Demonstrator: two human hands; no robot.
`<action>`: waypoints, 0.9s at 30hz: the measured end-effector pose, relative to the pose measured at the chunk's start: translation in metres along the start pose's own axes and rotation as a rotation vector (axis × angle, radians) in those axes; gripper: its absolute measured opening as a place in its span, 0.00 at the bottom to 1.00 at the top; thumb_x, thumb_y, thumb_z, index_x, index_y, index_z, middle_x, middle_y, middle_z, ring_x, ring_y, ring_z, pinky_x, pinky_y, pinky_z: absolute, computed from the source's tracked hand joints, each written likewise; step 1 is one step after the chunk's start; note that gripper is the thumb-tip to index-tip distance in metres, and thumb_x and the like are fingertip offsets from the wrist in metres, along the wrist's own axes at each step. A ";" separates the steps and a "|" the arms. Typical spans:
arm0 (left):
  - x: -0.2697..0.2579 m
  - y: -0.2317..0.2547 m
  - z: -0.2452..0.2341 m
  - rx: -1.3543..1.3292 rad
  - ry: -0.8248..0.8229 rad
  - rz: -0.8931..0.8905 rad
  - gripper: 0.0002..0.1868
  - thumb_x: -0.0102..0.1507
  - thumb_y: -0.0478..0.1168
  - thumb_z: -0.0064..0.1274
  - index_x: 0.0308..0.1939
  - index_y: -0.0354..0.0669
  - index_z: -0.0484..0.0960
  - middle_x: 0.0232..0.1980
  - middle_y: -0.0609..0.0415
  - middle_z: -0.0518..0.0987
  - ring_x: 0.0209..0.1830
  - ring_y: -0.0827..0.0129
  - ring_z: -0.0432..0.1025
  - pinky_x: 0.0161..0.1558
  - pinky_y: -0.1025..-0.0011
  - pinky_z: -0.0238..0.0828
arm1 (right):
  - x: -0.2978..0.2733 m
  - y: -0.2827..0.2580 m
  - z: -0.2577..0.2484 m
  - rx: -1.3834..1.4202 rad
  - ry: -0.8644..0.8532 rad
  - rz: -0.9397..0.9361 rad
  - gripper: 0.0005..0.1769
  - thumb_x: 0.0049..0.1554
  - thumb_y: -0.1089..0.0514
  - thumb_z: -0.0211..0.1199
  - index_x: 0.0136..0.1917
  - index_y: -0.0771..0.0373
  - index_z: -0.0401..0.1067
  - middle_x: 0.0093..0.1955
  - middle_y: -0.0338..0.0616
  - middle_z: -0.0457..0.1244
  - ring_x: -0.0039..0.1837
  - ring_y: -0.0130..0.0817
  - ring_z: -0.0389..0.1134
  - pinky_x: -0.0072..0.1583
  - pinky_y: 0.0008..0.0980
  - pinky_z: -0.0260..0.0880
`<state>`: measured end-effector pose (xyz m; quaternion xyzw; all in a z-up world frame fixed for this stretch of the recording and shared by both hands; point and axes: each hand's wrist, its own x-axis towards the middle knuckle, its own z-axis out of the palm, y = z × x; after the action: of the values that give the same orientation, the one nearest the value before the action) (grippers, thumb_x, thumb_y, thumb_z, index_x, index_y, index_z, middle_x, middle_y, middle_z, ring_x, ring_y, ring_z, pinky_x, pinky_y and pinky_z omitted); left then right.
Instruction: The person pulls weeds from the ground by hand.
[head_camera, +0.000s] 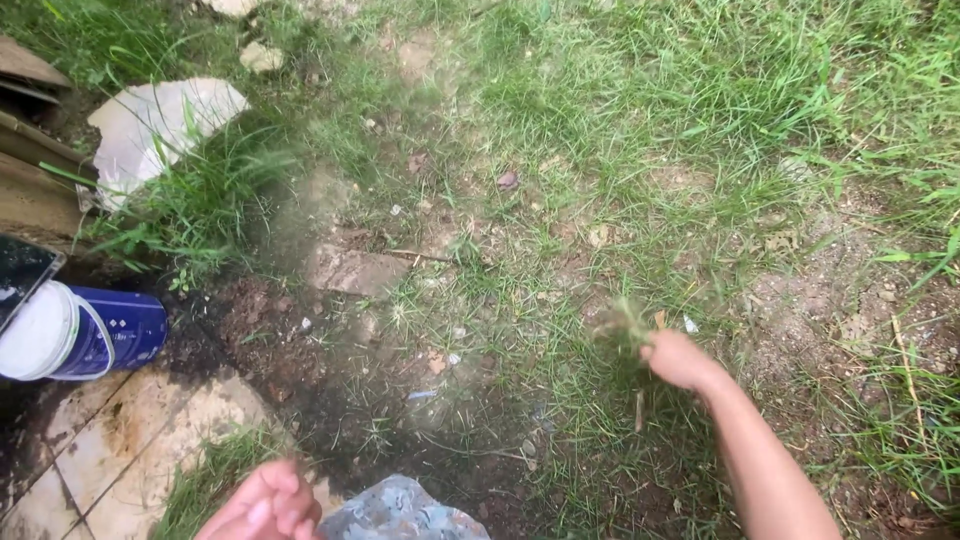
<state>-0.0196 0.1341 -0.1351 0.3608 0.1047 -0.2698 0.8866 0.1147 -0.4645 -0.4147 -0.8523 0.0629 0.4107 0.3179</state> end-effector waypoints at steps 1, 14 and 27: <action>-0.002 0.000 0.011 -0.028 0.080 -0.043 0.16 0.66 0.40 0.48 0.55 0.36 0.68 0.38 0.48 0.68 0.41 0.57 0.69 0.45 0.57 0.70 | -0.007 -0.004 -0.008 -0.005 0.123 -0.055 0.20 0.61 0.54 0.46 0.62 0.59 0.70 0.60 0.52 0.61 0.44 0.35 0.75 0.51 0.38 0.77; 0.004 0.004 0.034 0.012 0.051 -0.012 0.15 0.66 0.40 0.49 0.54 0.35 0.68 0.38 0.50 0.68 0.40 0.60 0.69 0.47 0.58 0.72 | -0.007 -0.056 0.052 -0.438 0.062 0.300 0.17 0.65 0.57 0.49 0.51 0.63 0.79 0.52 0.51 0.73 0.51 0.39 0.78 0.53 0.42 0.79; 0.029 0.031 0.112 0.240 0.346 -0.030 0.18 0.60 0.45 0.51 0.51 0.42 0.71 0.38 0.52 0.69 0.40 0.63 0.69 0.42 0.59 0.68 | -0.025 -0.138 -0.006 -0.383 0.168 -0.006 0.18 0.66 0.47 0.48 0.53 0.61 0.71 0.46 0.47 0.68 0.48 0.39 0.73 0.51 0.41 0.77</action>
<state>0.0205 0.0629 -0.0479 0.5033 0.2277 -0.2276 0.8019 0.1535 -0.3627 -0.3254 -0.9286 0.0076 0.3416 0.1447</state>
